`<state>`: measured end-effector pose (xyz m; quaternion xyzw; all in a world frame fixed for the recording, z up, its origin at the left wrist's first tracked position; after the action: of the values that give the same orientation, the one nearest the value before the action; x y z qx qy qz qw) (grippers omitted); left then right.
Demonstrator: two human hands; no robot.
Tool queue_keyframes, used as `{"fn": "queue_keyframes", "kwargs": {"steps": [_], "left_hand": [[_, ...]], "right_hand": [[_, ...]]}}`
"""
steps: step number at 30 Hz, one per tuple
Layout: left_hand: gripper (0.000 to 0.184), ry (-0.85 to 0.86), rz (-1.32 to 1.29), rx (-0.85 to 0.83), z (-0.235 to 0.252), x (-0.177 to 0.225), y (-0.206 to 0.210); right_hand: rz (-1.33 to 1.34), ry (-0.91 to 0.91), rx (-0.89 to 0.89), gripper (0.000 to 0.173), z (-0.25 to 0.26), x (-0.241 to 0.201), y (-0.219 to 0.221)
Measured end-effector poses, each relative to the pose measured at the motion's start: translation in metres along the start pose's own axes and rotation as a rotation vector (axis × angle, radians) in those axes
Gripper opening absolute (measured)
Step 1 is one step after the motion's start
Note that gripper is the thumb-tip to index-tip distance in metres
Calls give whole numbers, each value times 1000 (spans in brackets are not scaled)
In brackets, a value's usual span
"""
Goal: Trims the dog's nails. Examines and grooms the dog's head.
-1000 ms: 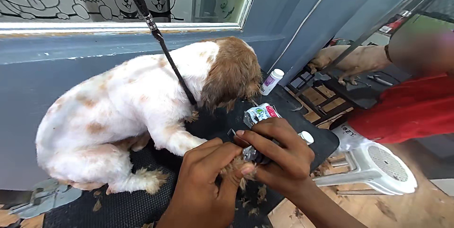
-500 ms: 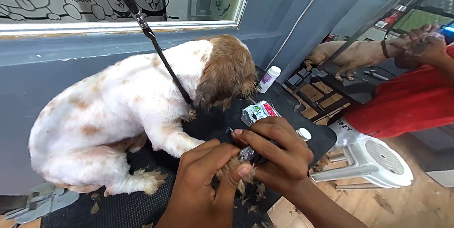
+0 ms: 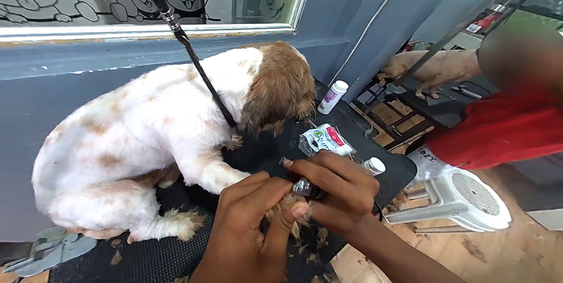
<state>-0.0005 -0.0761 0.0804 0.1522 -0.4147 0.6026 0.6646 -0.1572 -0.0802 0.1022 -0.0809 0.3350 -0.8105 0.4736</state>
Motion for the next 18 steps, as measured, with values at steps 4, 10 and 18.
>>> {"fn": "queue_keyframes", "kwargs": {"steps": [4, 10, 18], "left_hand": [[27, 4, 9, 22, 0, -3, -2], [23, 29, 24, 9, 2, -5, -5], [24, 45, 27, -20, 3, -2, -1]], "right_hand": [[523, 256, -120, 23, 0, 11, 13], [360, 151, -180, 33, 3, 6, 3], [29, 6, -212, 29, 10, -1, -11]]}}
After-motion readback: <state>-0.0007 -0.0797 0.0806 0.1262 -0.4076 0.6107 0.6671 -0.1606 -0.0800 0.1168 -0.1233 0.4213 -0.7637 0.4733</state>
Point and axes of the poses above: each hand's wrist, its own z-axis towards the middle knuckle, its own y-axis out of the palm, x = y × z, the point moved 6 cm from there along z, towards the middle knuckle, and after that the axes turned 10 degrees about -x, right-handed, at the moved point
